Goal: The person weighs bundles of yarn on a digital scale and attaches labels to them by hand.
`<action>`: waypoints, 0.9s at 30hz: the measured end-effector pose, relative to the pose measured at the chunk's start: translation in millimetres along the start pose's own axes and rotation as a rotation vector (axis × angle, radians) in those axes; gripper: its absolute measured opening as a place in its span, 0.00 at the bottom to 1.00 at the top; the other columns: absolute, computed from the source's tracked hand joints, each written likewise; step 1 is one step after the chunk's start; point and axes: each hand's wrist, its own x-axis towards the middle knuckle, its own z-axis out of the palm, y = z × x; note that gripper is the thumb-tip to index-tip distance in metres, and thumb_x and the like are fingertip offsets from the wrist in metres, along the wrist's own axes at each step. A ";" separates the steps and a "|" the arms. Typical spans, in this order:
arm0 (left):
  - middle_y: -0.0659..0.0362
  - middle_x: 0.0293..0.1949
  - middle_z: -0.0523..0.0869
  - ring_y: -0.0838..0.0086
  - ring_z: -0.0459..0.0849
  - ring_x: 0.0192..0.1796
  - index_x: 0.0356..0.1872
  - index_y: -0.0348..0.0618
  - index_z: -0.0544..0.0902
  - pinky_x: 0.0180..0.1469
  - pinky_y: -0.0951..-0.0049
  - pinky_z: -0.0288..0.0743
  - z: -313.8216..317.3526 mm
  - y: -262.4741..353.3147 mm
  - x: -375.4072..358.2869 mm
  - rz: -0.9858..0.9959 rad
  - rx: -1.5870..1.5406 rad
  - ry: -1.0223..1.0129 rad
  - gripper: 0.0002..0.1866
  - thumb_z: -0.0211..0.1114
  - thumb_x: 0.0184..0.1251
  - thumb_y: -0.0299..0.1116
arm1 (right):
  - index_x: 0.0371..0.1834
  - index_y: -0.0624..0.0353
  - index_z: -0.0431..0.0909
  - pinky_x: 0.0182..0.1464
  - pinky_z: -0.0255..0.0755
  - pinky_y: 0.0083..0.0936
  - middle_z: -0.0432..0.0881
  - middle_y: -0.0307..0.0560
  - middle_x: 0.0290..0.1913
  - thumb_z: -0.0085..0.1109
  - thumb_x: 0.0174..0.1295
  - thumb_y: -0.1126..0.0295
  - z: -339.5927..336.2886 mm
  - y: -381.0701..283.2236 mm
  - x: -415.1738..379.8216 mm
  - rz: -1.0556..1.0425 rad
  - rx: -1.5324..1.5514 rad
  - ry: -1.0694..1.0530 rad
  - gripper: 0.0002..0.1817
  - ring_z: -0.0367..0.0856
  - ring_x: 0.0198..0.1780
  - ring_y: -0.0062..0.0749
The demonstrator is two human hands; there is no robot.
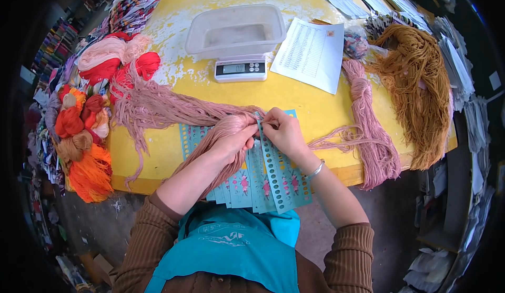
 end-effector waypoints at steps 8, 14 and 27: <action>0.62 0.27 0.80 0.81 0.73 0.19 0.43 0.42 0.77 0.21 0.80 0.66 -20.8 -17.0 1.5 0.103 0.265 0.065 0.08 0.57 0.72 0.35 | 0.38 0.65 0.78 0.33 0.73 0.21 0.81 0.43 0.26 0.62 0.57 0.75 -0.5 1.6 6.4 0.070 0.077 -0.069 0.08 0.77 0.27 0.22; 0.63 0.31 0.83 0.84 0.72 0.20 0.39 0.45 0.77 0.21 0.82 0.66 -59.7 -12.9 -14.6 0.042 0.305 0.112 0.09 0.59 0.71 0.40 | 0.41 0.65 0.77 0.28 0.66 0.18 0.74 0.37 0.22 0.64 0.58 0.74 -0.6 -7.9 10.6 0.071 -0.141 -0.202 0.10 0.70 0.24 0.15; 0.68 0.27 0.77 0.87 0.69 0.21 0.39 0.44 0.81 0.21 0.85 0.60 -41.7 -9.4 -16.8 -0.057 -0.130 0.091 0.08 0.64 0.70 0.38 | 0.38 0.60 0.80 0.33 0.75 0.30 0.82 0.46 0.25 0.68 0.56 0.54 4.8 -19.4 7.7 0.125 -0.322 -0.143 0.19 0.82 0.28 0.36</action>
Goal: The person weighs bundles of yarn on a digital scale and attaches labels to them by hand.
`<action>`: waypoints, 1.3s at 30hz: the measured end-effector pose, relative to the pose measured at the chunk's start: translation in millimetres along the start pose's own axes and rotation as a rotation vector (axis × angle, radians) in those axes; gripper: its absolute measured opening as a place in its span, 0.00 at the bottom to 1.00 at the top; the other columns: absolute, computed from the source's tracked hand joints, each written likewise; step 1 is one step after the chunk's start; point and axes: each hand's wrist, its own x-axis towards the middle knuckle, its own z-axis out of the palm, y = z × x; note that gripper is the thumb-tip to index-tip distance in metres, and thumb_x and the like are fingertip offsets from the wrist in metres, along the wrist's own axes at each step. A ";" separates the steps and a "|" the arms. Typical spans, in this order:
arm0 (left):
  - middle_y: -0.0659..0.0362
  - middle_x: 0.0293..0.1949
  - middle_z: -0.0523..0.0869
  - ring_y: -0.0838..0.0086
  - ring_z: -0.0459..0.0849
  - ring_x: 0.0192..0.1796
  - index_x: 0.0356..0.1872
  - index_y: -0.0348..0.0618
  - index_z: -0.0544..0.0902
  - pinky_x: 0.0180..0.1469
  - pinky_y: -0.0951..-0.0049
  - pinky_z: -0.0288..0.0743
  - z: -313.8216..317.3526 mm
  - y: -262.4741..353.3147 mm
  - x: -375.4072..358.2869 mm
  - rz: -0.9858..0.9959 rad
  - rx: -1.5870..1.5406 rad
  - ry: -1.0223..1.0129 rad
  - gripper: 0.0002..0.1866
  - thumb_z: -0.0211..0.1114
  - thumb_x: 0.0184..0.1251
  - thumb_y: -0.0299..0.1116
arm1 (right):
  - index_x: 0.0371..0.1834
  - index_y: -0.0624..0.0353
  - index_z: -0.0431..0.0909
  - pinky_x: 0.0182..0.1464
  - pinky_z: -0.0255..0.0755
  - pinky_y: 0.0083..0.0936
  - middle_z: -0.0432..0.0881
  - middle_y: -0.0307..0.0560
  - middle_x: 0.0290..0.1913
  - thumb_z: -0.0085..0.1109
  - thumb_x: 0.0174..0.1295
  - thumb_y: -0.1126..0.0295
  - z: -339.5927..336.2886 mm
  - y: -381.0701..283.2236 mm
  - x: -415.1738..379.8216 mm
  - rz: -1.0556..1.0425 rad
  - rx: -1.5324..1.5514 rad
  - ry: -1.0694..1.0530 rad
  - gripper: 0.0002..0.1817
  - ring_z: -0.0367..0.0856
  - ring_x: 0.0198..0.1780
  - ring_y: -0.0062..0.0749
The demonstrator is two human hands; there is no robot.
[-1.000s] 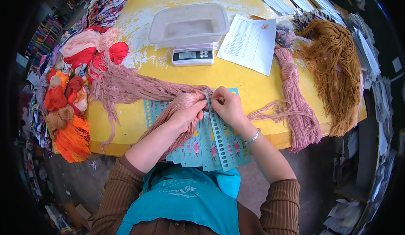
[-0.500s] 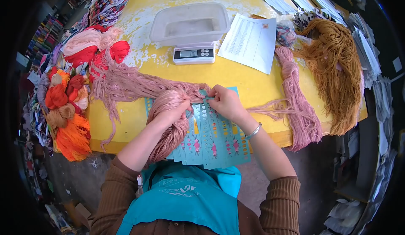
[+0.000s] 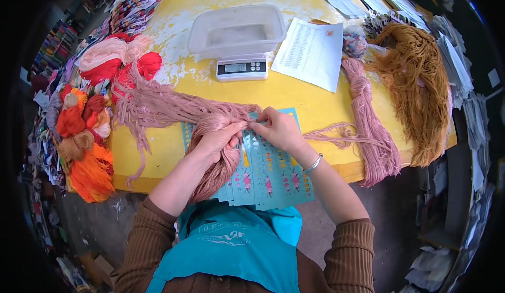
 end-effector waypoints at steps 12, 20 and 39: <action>0.67 0.20 0.74 0.85 0.68 0.19 0.38 0.41 0.80 0.19 0.83 0.59 30.1 -3.7 10.8 0.135 0.240 -0.133 0.11 0.54 0.74 0.38 | 0.45 0.64 0.75 0.33 0.74 0.24 0.86 0.47 0.31 0.62 0.66 0.54 10.6 28.4 11.7 -0.048 0.375 -0.071 0.21 0.82 0.31 0.25; 0.64 0.23 0.77 0.82 0.69 0.17 0.36 0.43 0.82 0.19 0.79 0.60 26.6 -12.5 31.9 0.771 1.104 0.114 0.08 0.64 0.65 0.36 | 0.49 0.66 0.70 0.34 0.71 0.16 0.82 0.40 0.28 0.60 0.69 0.59 -6.7 14.2 9.3 -0.041 0.482 -0.236 0.20 0.75 0.29 0.16; 0.70 0.20 0.69 0.86 0.59 0.13 0.41 0.45 0.78 0.13 0.83 0.50 -130.5 44.8 -110.9 0.502 -0.543 0.167 0.07 0.57 0.74 0.36 | 0.48 0.62 0.72 0.38 0.76 0.32 0.84 0.53 0.33 0.61 0.61 0.61 -1.8 -9.5 -4.4 -0.013 0.011 -0.112 0.19 0.84 0.34 0.42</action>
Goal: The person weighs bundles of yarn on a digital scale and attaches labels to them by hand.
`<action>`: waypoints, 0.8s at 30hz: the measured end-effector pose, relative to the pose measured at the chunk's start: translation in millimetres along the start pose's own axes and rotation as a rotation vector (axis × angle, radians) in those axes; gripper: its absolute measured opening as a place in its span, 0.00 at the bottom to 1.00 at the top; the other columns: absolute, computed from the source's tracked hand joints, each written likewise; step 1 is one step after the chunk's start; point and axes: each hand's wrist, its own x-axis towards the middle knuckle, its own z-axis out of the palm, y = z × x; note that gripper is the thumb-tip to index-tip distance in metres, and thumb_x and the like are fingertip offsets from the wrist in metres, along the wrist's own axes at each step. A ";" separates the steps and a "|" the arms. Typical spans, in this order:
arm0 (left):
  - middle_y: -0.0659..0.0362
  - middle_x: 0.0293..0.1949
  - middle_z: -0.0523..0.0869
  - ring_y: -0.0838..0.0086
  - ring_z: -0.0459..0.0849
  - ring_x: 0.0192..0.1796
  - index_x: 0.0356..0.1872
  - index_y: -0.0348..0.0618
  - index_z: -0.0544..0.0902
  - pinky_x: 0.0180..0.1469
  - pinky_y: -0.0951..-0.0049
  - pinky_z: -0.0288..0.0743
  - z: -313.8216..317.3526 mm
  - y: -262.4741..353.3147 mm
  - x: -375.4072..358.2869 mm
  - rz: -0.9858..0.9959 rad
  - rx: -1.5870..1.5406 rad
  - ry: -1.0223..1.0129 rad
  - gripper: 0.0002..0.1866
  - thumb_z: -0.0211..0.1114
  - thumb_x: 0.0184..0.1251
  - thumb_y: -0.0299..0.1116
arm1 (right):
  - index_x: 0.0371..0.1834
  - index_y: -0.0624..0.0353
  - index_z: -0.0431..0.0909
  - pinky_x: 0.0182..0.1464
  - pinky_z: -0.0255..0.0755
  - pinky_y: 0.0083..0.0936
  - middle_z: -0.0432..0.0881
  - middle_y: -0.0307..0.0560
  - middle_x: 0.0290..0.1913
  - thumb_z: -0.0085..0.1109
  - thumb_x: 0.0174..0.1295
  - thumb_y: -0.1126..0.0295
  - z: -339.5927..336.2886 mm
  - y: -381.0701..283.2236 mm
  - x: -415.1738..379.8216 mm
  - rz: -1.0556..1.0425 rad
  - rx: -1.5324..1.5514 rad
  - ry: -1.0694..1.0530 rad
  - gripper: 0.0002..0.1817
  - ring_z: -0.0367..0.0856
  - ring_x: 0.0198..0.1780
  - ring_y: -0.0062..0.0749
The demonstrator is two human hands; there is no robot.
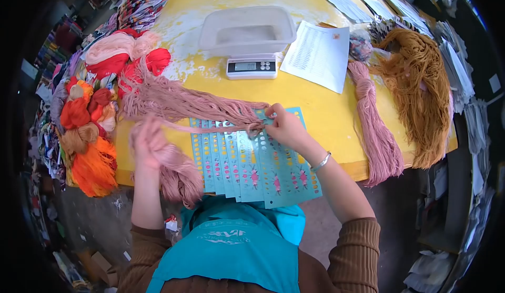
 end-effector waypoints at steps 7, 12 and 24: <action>0.59 0.37 0.78 0.73 0.78 0.45 0.51 0.41 0.77 0.49 0.71 0.74 9.3 -92.8 23.2 0.378 1.231 -0.345 0.15 0.67 0.65 0.28 | 0.39 0.62 0.75 0.36 0.76 0.38 0.81 0.53 0.31 0.60 0.53 0.74 16.4 4.1 -1.6 -0.413 -0.368 0.201 0.10 0.82 0.33 0.47; 0.45 0.39 0.81 0.49 0.79 0.45 0.39 0.37 0.80 0.50 0.53 0.73 8.7 -116.2 44.2 0.578 1.684 -0.296 0.13 0.63 0.59 0.37 | 0.33 0.62 0.75 0.33 0.76 0.35 0.80 0.51 0.30 0.59 0.54 0.75 23.6 10.5 5.1 -0.399 -0.266 0.224 0.05 0.81 0.30 0.44; 0.50 0.36 0.81 0.54 0.79 0.41 0.39 0.40 0.79 0.47 0.58 0.73 68.9 -90.9 38.3 0.330 1.679 -0.453 0.09 0.61 0.65 0.36 | 0.33 0.61 0.71 0.28 0.72 0.26 0.79 0.40 0.28 0.49 0.59 0.79 21.5 33.3 9.4 -0.244 0.489 0.258 0.02 0.74 0.23 0.25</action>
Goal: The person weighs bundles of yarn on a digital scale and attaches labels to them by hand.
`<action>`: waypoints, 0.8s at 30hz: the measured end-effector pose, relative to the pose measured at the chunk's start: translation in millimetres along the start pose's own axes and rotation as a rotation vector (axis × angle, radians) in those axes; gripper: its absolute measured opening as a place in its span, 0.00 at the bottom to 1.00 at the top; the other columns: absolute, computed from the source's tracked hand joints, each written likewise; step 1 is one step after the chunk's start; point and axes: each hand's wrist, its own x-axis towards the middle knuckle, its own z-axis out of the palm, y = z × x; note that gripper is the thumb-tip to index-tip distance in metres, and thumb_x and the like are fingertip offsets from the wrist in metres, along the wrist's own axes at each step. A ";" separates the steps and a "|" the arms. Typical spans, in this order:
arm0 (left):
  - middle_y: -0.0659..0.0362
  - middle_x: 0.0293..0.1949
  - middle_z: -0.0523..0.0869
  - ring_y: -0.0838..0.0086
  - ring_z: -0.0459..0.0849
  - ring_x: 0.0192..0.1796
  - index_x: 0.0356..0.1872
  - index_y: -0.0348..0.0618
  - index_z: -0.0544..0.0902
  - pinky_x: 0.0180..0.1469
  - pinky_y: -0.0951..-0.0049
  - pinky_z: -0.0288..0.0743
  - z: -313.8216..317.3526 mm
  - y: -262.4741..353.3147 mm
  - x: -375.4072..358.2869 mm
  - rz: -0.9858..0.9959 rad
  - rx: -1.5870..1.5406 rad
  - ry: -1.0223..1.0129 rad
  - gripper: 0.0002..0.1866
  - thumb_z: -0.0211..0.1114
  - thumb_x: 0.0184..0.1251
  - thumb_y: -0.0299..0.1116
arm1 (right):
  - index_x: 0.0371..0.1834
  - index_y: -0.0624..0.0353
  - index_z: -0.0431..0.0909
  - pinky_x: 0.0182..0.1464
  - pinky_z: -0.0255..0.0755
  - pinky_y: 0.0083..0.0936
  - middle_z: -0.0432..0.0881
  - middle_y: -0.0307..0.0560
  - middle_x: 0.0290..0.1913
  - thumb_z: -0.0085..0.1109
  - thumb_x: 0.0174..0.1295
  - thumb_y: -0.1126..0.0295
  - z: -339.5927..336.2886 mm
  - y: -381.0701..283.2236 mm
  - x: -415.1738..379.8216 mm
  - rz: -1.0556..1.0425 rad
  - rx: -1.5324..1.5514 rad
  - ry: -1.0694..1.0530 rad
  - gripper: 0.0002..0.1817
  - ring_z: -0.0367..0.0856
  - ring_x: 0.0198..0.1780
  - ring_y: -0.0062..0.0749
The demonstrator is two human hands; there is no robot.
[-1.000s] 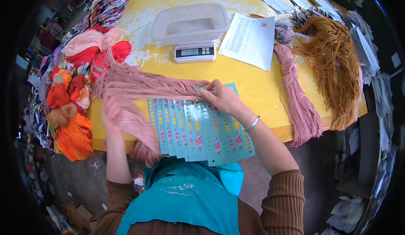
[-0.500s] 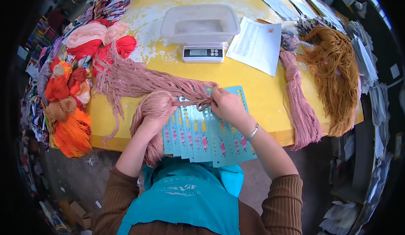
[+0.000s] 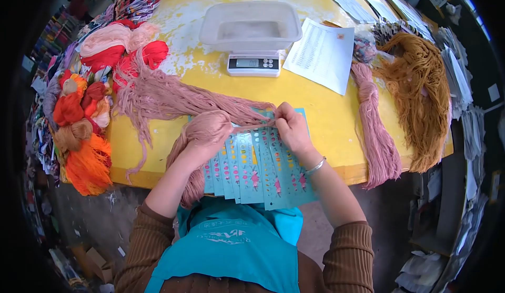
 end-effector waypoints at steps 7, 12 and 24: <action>0.68 0.24 0.75 0.87 0.65 0.18 0.47 0.44 0.78 0.19 0.85 0.56 -67.7 -63.0 -34.9 -0.454 -1.159 -0.095 0.09 0.61 0.71 0.35 | 0.39 0.56 0.73 0.30 0.73 0.37 0.80 0.49 0.33 0.59 0.49 0.68 16.5 -22.7 -8.3 -0.230 -0.782 -0.027 0.13 0.80 0.30 0.46; 0.65 0.24 0.75 0.89 0.61 0.14 0.47 0.42 0.77 0.14 0.86 0.50 -100.5 -69.8 -50.1 -0.570 -1.155 0.072 0.10 0.63 0.69 0.34 | 0.42 0.57 0.73 0.32 0.72 0.35 0.79 0.47 0.31 0.62 0.47 0.68 10.8 -28.2 -8.0 -0.075 -0.695 -0.073 0.17 0.80 0.31 0.42; 0.50 0.43 0.88 0.87 0.66 0.16 0.46 0.34 0.79 0.18 0.86 0.62 -233.6 -242.9 -19.0 -0.483 -1.431 0.767 0.10 0.62 0.65 0.25 | 0.42 0.56 0.74 0.34 0.74 0.35 0.79 0.46 0.35 0.64 0.51 0.64 13.3 -21.3 -0.8 -0.011 -0.835 0.136 0.16 0.81 0.34 0.40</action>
